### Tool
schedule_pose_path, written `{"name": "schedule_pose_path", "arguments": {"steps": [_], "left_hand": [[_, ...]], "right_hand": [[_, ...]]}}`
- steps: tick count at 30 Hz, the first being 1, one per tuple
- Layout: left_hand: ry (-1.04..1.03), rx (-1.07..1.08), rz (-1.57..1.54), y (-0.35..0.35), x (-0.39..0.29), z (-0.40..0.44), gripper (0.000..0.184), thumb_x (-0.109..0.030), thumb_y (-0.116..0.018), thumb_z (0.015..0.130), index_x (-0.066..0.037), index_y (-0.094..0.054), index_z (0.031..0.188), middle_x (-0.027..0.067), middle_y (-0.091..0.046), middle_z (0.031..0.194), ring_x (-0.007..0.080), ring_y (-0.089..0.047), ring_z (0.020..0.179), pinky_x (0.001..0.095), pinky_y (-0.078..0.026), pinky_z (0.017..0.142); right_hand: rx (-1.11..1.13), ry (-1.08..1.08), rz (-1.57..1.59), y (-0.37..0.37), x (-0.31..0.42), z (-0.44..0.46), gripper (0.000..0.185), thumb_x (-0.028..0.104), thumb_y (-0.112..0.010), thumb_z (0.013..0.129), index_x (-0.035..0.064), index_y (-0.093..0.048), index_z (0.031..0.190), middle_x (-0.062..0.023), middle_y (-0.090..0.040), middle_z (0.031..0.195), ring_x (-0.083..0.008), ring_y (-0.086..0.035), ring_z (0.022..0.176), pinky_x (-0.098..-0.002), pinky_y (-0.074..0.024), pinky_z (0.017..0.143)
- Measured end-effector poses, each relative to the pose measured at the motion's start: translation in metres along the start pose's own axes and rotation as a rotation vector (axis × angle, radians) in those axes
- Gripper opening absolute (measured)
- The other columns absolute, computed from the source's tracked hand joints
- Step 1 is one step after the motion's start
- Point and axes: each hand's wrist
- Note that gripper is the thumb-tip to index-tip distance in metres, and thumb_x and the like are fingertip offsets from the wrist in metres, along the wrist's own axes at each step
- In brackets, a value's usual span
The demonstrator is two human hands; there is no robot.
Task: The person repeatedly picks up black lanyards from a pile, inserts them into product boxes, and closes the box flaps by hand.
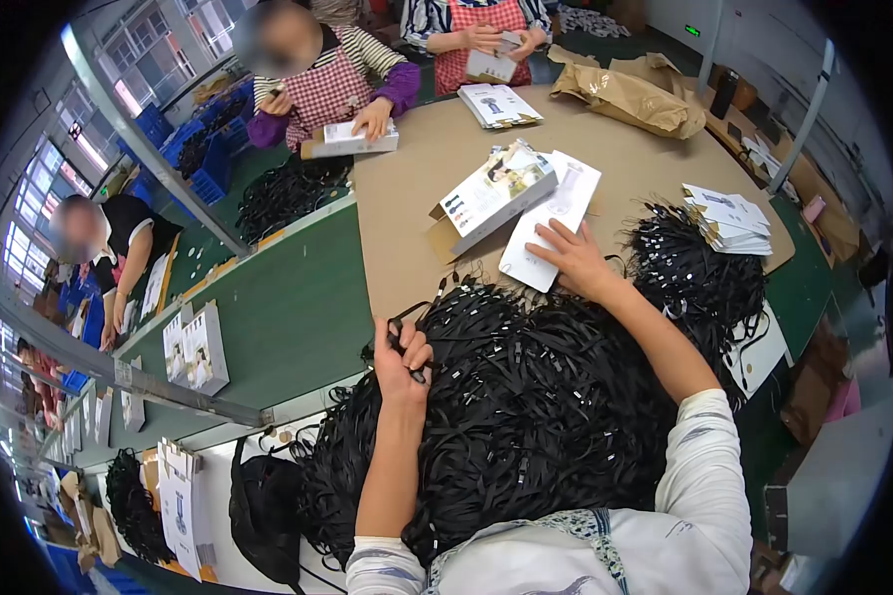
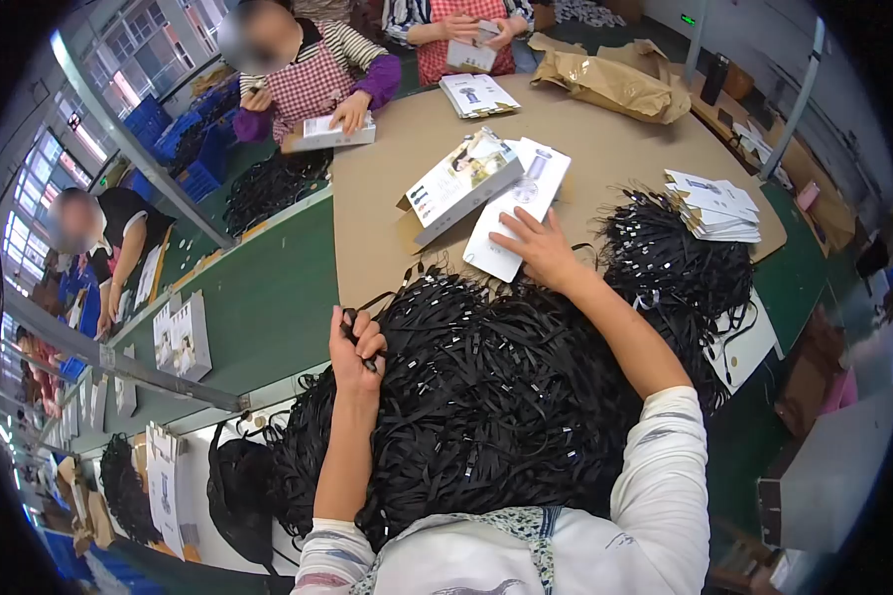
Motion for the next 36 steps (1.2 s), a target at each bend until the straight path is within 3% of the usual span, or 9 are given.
{"name": "schedule_pose_path", "arguments": {"steps": [4, 11, 15, 17, 23, 29, 32, 34, 36], "left_hand": [[-0.039, -0.019, 0.043, -0.006, -0.001, -0.007, 0.032, -0.032, -0.041, 0.095, -0.011, -0.041, 0.072, 0.0002, -0.031, 0.057, 0.0066, -0.022, 0.038, 0.0189, -0.020, 0.031], [-0.055, -0.048, 0.151, -0.013, 0.005, -0.012, 0.033, -0.034, -0.042, 0.095, -0.011, -0.041, 0.071, -0.0005, -0.032, 0.057, 0.0062, -0.021, 0.038, 0.0192, -0.019, 0.032], [-0.130, 0.000, 0.238, -0.021, 0.000, -0.016, 0.034, -0.035, -0.040, 0.095, -0.011, -0.040, 0.071, -0.0006, -0.034, 0.057, 0.0061, -0.022, 0.039, 0.0198, -0.019, 0.034], [-0.236, 0.027, 0.286, -0.048, -0.013, -0.027, 0.034, -0.034, -0.041, 0.095, -0.012, -0.038, 0.070, -0.0009, -0.033, 0.056, 0.0061, -0.021, 0.038, 0.0196, -0.018, 0.033], [-0.531, 0.436, 0.363, -0.157, -0.051, -0.083, 0.036, -0.036, -0.034, 0.097, -0.011, -0.035, 0.071, -0.0001, -0.031, 0.058, 0.0055, -0.020, 0.038, 0.0192, -0.018, 0.031], [-0.744, 0.881, 0.501, -0.205, -0.082, -0.104, 0.037, -0.039, -0.038, 0.096, -0.009, -0.038, 0.075, 0.0022, -0.037, 0.062, 0.0050, -0.027, 0.038, 0.0183, -0.025, 0.031], [-0.919, 0.743, 0.950, -0.189, -0.084, -0.103, 0.022, -0.025, -0.053, 0.091, -0.004, -0.052, 0.086, 0.0042, -0.049, 0.067, 0.0055, -0.040, 0.046, 0.0177, -0.029, 0.039], [-0.908, 0.480, 1.473, -0.178, -0.081, -0.104, 0.016, -0.010, -0.066, 0.078, -0.002, -0.055, 0.070, 0.0050, -0.054, 0.068, 0.0103, -0.048, 0.054, 0.0228, -0.034, 0.047], [-1.167, 0.565, 1.960, -0.167, -0.085, -0.095, 0.015, -0.013, -0.066, 0.076, -0.002, -0.056, 0.077, 0.0095, -0.058, 0.088, 0.0190, -0.053, 0.086, 0.0312, -0.040, 0.074]], "right_hand": [[-0.064, 0.009, -0.044, -0.005, 0.009, 0.018, 0.070, 0.027, -0.073, 0.066, 0.0224, -0.042, 0.129, -0.0074, -0.034, 0.139, -0.0289, -0.030, 0.130, -0.0680, -0.0163, 0.098], [0.000, -0.038, -0.056, -0.031, 0.040, 0.044, 0.068, 0.028, -0.071, 0.068, 0.0122, -0.042, 0.127, -0.0130, -0.033, 0.138, -0.0321, -0.028, 0.130, -0.0644, -0.0146, 0.102], [-0.430, 0.038, 0.148, 0.012, 0.061, 0.062, 0.041, 0.013, -0.065, 0.071, 0.0070, -0.055, 0.109, -0.0121, -0.055, 0.114, -0.0262, -0.051, 0.111, -0.0488, -0.0373, 0.096], [-0.716, 0.053, 0.364, 0.069, 0.088, 0.075, 0.029, 0.001, -0.061, 0.071, 0.0050, -0.062, 0.100, -0.0131, -0.065, 0.092, -0.0280, -0.063, 0.083, -0.0334, -0.0514, 0.073], [-0.491, -0.023, 1.037, 0.183, 0.140, 0.073, 0.019, 0.013, -0.056, 0.088, -0.0004, -0.060, 0.101, -0.0135, -0.059, 0.072, -0.0158, -0.057, 0.059, -0.0271, -0.0455, 0.054], [-0.139, 0.068, 1.474, 0.194, 0.167, 0.079, 0.029, 0.024, -0.048, 0.093, -0.0018, -0.060, 0.098, -0.0015, -0.057, 0.069, -0.0067, -0.049, 0.064, -0.0248, -0.0428, 0.057], [0.033, 0.031, 1.487, 0.187, 0.173, 0.078, 0.031, 0.026, -0.047, 0.094, -0.0014, -0.061, 0.099, -0.0004, -0.059, 0.074, -0.0056, -0.050, 0.066, -0.0234, -0.0427, 0.059], [-0.039, 0.048, 1.603, 0.179, 0.178, 0.078, 0.031, 0.026, -0.047, 0.094, -0.0009, -0.060, 0.101, -0.0001, -0.058, 0.075, -0.0053, -0.050, 0.066, -0.0229, -0.0424, 0.059], [-0.113, 0.059, 1.713, 0.170, 0.179, 0.078, 0.032, 0.027, -0.046, 0.094, -0.0004, -0.060, 0.102, 0.0002, -0.058, 0.076, -0.0051, -0.050, 0.067, -0.0224, -0.0422, 0.060]]}}
Point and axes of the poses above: each hand's wrist, its own z-axis towards the middle knuckle, its own y-axis out of the back of the hand, x = y × z
